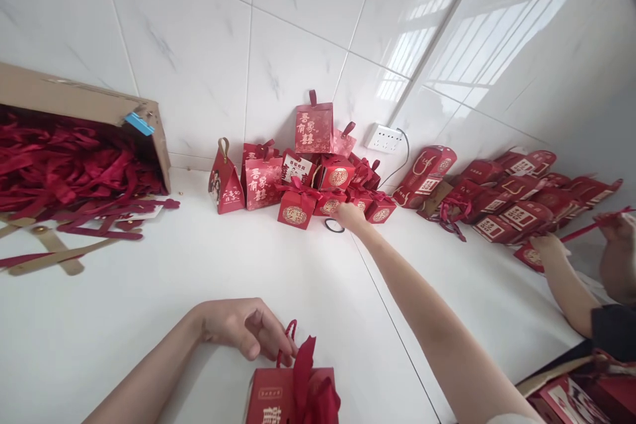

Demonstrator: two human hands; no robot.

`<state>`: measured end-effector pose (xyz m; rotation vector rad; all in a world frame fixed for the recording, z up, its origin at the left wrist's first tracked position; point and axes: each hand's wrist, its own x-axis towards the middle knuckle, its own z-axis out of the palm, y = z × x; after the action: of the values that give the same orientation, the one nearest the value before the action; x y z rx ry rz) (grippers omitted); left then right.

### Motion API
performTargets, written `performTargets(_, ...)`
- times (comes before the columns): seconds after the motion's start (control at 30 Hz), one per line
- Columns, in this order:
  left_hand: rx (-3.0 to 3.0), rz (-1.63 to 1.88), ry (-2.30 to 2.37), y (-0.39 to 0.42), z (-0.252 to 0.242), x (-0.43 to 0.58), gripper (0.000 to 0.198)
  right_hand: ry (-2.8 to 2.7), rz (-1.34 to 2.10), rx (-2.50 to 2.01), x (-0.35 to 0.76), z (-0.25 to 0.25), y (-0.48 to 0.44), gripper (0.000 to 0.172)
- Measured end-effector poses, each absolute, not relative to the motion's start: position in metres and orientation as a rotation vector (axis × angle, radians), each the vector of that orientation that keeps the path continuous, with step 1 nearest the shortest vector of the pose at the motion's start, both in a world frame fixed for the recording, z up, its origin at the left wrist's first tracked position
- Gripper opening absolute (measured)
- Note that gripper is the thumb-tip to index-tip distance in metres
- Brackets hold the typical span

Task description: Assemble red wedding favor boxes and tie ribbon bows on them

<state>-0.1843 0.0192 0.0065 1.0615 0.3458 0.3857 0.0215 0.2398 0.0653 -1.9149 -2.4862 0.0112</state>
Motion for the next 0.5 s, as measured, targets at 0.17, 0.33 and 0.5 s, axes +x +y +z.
performTargets(0.17, 1.068, 0.383, 0.326, 0.02, 0.004, -0.185, 0.051, -2.533, 0.032, -1.68, 0.035, 0.014, 0.166, 0.028)
performTargets(0.33, 1.106, 0.369, 0.348, 0.018, 0.01, -0.185, 0.057, -2.441, 0.187, -1.448, 0.046, -0.002, 0.111, 0.021)
performTargets(0.5, 1.183, 0.451, 0.372, 0.013, 0.013, -0.189, 0.049, -2.03, 0.294, -1.401, 0.09, 0.037, 0.128, 0.04)
